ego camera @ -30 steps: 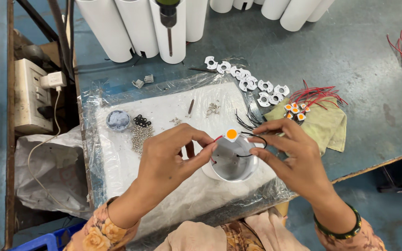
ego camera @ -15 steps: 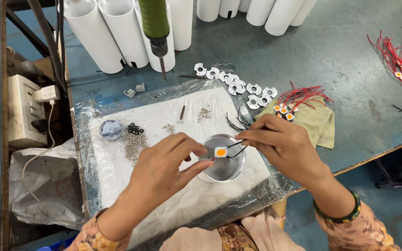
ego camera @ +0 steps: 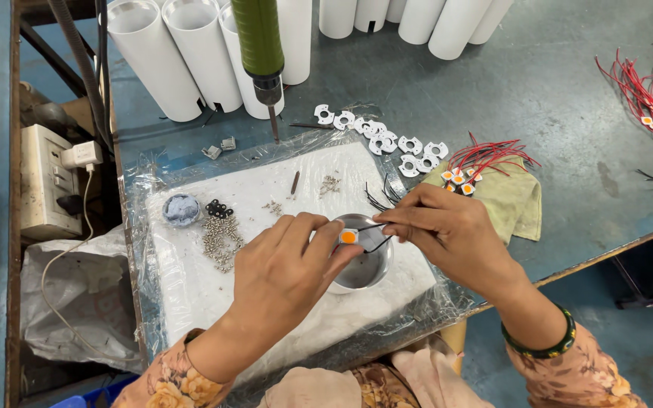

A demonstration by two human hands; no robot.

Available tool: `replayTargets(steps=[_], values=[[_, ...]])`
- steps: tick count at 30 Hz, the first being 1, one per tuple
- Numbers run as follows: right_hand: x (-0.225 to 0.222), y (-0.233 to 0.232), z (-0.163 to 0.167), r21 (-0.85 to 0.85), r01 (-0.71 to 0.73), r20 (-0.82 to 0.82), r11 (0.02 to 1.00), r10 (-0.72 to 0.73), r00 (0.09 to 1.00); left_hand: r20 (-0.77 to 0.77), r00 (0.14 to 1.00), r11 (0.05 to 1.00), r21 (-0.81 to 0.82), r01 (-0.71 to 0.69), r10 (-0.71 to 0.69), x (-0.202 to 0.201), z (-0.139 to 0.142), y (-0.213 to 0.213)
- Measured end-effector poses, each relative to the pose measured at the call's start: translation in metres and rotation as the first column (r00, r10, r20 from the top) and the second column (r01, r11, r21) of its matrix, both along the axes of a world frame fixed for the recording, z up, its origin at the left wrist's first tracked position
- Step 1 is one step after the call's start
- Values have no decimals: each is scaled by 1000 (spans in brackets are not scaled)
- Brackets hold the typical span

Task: The person assembles LED light fixtures by inserting LEDs into white cylindrical housings, securing them with screws using a green electric screwdriver, and threading wires through pre-drilled holes. The person repeats this process for multiple units, handling LEDs, screws, and wires throughout.

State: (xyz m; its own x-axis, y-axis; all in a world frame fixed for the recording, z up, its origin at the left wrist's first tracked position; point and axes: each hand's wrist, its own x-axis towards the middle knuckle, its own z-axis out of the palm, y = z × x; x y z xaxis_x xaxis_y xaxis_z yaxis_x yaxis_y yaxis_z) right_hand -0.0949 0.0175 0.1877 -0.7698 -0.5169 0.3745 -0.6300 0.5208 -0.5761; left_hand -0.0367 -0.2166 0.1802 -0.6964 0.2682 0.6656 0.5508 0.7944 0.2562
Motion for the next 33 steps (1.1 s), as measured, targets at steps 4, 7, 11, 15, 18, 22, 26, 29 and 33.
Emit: replayTargets(steps=[4, 7, 11, 15, 18, 22, 26, 29, 33], values=[[1, 3, 1, -174, 78, 224, 982, -38, 974, 54, 998, 1000, -6, -19, 19, -2, 0, 4], [0, 5, 2, -141, 114, 235, 983, -79, 969, 255, 966, 999, 24, 31, -36, -4, 5, 2], [-1, 5, -1, -56, -21, -34, 998, 19, 999, 551, 816, 984, 106, 141, -176, -10, 14, -8], [-4, -1, -5, -35, -43, -65, 998, 41, 997, 541, 816, 979, 126, 161, -203, -12, 17, -18], [-7, -4, -6, -38, -45, -37, 998, 43, 998, 459, 871, 984, 94, 149, -176, -14, 13, -17], [-9, -3, -5, -30, -72, -27, 997, 71, 997, 455, 876, 986, 63, 152, -164, -14, 10, -19], [-6, -1, -4, -57, -39, 36, 998, 41, 998, 420, 897, 988, -2, 152, -137, -14, 7, -16], [0, 0, -4, -36, -14, -77, 999, 11, 997, 431, 897, 986, -73, 147, -102, -15, 6, -11], [3, -1, -5, 5, -42, -199, 999, 42, 979, 430, 896, 980, -104, 170, -109, -17, 4, -10]])
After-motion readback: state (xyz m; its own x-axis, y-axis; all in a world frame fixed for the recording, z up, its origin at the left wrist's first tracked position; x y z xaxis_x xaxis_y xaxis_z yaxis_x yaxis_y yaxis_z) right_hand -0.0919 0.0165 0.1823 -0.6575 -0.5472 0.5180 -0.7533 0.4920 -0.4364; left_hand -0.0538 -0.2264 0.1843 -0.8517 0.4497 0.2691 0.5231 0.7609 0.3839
